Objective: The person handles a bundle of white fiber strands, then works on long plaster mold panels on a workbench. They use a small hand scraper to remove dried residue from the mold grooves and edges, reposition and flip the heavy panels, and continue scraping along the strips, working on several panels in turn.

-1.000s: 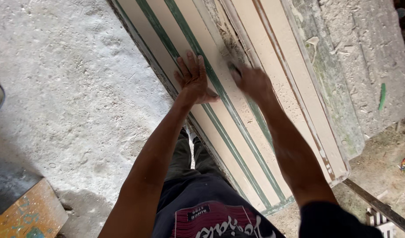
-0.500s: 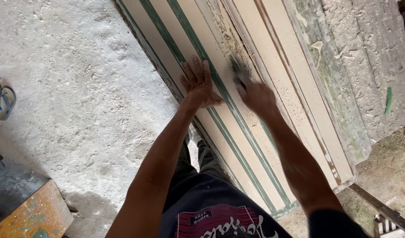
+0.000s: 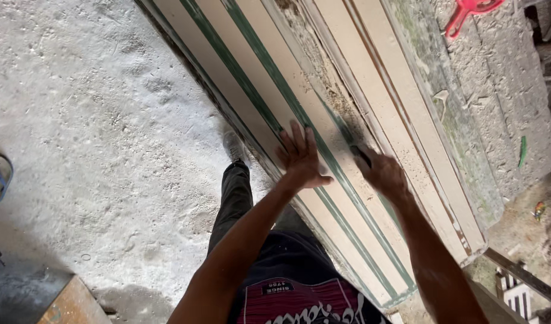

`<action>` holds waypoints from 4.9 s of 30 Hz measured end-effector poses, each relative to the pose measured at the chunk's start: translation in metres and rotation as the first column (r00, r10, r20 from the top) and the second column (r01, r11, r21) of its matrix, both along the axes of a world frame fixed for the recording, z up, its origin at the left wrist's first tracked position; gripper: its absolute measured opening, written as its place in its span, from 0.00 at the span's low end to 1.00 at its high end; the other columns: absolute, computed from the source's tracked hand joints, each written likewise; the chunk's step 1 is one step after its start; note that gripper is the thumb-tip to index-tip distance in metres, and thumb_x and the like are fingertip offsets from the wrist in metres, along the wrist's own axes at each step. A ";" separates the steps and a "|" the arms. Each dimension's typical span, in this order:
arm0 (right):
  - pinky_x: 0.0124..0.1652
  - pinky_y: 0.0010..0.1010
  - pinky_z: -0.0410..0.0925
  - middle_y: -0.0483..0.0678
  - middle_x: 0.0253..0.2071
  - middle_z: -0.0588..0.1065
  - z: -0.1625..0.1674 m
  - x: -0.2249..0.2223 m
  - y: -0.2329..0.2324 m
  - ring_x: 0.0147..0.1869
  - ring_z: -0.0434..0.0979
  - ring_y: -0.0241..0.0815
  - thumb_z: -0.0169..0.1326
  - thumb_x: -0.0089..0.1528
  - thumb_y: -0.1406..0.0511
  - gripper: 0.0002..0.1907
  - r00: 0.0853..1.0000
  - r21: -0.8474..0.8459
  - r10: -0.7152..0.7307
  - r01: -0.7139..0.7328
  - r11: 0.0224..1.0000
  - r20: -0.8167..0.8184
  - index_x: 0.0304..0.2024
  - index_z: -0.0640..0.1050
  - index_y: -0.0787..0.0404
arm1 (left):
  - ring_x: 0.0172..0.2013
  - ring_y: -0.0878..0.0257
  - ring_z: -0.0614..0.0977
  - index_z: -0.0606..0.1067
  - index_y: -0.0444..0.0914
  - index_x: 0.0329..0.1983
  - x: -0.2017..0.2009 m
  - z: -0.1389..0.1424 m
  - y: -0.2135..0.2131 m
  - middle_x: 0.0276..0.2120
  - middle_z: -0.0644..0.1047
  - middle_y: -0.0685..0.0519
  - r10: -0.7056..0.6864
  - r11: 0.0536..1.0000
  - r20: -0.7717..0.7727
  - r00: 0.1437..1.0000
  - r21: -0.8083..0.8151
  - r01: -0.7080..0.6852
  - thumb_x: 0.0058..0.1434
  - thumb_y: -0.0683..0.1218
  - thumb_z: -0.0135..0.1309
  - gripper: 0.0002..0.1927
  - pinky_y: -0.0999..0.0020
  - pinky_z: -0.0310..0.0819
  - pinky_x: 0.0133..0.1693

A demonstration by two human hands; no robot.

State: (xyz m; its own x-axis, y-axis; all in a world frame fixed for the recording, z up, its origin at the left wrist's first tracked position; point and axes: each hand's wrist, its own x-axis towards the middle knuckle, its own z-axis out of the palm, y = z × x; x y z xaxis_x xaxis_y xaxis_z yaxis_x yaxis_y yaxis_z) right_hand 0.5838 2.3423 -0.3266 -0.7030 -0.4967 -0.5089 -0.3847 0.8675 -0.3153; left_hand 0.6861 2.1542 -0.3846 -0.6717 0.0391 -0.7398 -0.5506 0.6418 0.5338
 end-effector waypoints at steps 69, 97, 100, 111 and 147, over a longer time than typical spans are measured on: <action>0.16 0.36 0.67 0.51 0.19 0.75 -0.036 -0.061 -0.117 0.16 0.72 0.41 0.43 0.71 0.49 0.29 0.997 0.149 0.048 -0.056 0.987 0.057 0.71 0.65 0.49 | 0.70 0.28 0.17 0.25 0.37 0.77 -0.078 -0.023 -0.202 0.73 0.18 0.34 0.052 0.966 -0.231 0.972 -0.237 -0.108 0.43 0.74 0.71 0.83 0.20 0.24 0.65; 0.34 0.41 0.81 0.52 0.33 0.81 -0.012 -0.101 -0.238 0.33 0.86 0.48 0.45 0.72 0.45 0.25 0.982 0.380 -0.126 0.063 0.923 0.143 0.63 0.75 0.50 | 0.70 0.24 0.20 0.28 0.34 0.77 -0.154 -0.025 -0.368 0.71 0.18 0.29 0.118 0.950 -0.295 0.948 -0.245 -0.194 0.38 0.78 0.70 0.86 0.17 0.23 0.64; 0.32 0.45 0.75 0.58 0.25 0.80 -0.031 -0.142 -0.310 0.26 0.81 0.51 0.43 0.71 0.47 0.26 0.996 0.229 0.047 -0.063 0.971 0.075 0.69 0.68 0.44 | 0.69 0.24 0.19 0.27 0.36 0.79 -0.156 -0.027 -0.362 0.72 0.19 0.30 0.049 0.943 -0.180 0.983 -0.316 -0.105 0.39 0.79 0.68 0.85 0.15 0.22 0.63; 0.16 0.28 0.67 0.47 0.22 0.76 -0.003 -0.099 -0.204 0.17 0.72 0.34 0.43 0.68 0.44 0.30 1.000 0.137 0.015 -0.016 0.991 0.007 0.68 0.69 0.46 | 0.67 0.23 0.17 0.25 0.34 0.77 -0.159 -0.028 -0.368 0.71 0.18 0.29 0.022 0.950 -0.197 0.980 -0.300 -0.082 0.40 0.78 0.69 0.86 0.16 0.23 0.62; 0.19 0.34 0.71 0.53 0.22 0.75 -0.007 -0.183 -0.347 0.15 0.64 0.37 0.40 0.71 0.49 0.28 0.988 0.005 0.033 -0.034 0.999 0.150 0.74 0.63 0.40 | 0.67 0.22 0.17 0.25 0.35 0.77 -0.159 -0.023 -0.369 0.71 0.18 0.29 0.066 0.957 -0.198 0.978 -0.267 -0.118 0.39 0.76 0.71 0.85 0.16 0.23 0.62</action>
State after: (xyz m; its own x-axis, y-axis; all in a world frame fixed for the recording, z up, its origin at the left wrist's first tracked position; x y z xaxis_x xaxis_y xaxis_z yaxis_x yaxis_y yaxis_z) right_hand 0.4009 1.9949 -0.3334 -0.6015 -0.5146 -0.6110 -0.3629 0.8574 -0.3649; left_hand 0.5269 1.7848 -0.4081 -0.7889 -0.2169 -0.5750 -0.5224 0.7295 0.4416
